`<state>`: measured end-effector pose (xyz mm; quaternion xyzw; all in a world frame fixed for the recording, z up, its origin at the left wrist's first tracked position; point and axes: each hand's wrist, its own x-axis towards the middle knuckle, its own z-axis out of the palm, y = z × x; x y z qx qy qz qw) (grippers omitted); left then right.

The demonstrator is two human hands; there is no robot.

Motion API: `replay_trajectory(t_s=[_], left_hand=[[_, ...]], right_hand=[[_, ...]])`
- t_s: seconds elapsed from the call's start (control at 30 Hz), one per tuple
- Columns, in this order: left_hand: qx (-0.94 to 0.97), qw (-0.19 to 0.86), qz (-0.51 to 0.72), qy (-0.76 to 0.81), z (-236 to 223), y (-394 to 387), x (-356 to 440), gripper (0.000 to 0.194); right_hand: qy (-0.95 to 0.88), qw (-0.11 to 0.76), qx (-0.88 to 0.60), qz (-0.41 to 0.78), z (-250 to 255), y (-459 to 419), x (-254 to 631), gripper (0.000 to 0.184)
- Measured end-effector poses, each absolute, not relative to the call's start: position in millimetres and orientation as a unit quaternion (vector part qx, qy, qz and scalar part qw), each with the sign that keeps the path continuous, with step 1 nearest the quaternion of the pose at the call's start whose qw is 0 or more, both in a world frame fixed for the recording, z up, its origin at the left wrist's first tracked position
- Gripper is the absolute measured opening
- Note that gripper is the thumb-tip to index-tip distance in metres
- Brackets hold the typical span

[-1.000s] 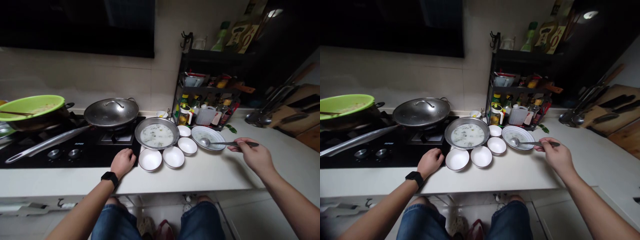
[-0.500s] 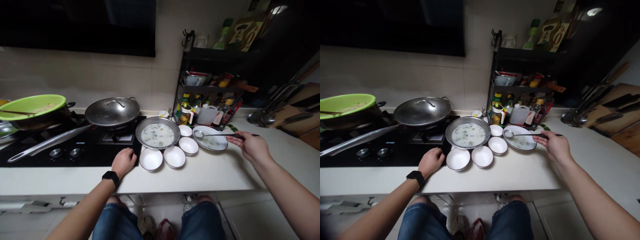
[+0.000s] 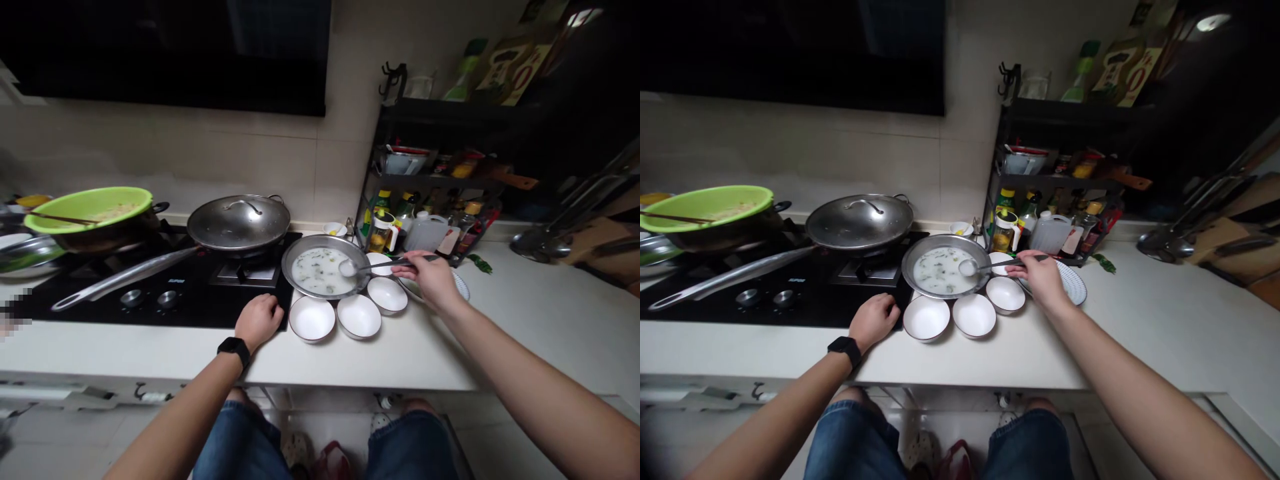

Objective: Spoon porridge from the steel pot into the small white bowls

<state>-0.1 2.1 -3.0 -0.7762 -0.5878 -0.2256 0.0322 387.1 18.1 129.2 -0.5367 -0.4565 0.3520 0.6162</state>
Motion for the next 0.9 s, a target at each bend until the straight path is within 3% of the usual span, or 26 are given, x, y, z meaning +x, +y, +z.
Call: replay_trajectory(t_s=[0.1,0.23,0.33,0.4,0.47,0.63,0.77,0.9], left_hand=[[-0.774,0.033,-0.224,-0.591,-2,2,0,0.022],[-0.775,0.032,-0.230,-0.588,-3,2,0,0.022],[-0.775,0.029,-0.234,-0.586,-4,3,-1,0.022],[-0.777,0.028,-0.233,-0.584,-4,3,-2,0.022],[-0.778,0.028,-0.233,-0.582,-5,3,-2,0.021],[-0.777,0.044,-0.225,-0.585,-6,2,-2,0.023],[-0.772,0.053,-0.215,-0.595,-7,2,-2,0.023],[-0.765,0.051,-0.212,-0.606,-6,2,-2,0.023]], right_hand=[[-0.616,0.547,-0.492,0.281,121,8,361,0.019],[-0.862,0.379,-0.334,0.041,118,-20,351,0.018],[-0.922,0.290,-0.253,-0.046,115,-37,357,0.027],[-0.906,0.319,-0.275,-0.045,111,-45,364,0.026],[-0.846,0.409,-0.341,-0.011,106,-47,371,0.021],[-0.631,0.600,-0.462,0.171,104,-21,386,0.026],[-0.581,0.638,-0.458,0.214,109,17,396,0.038],[-0.615,0.616,-0.483,0.101,111,32,420,0.035]])
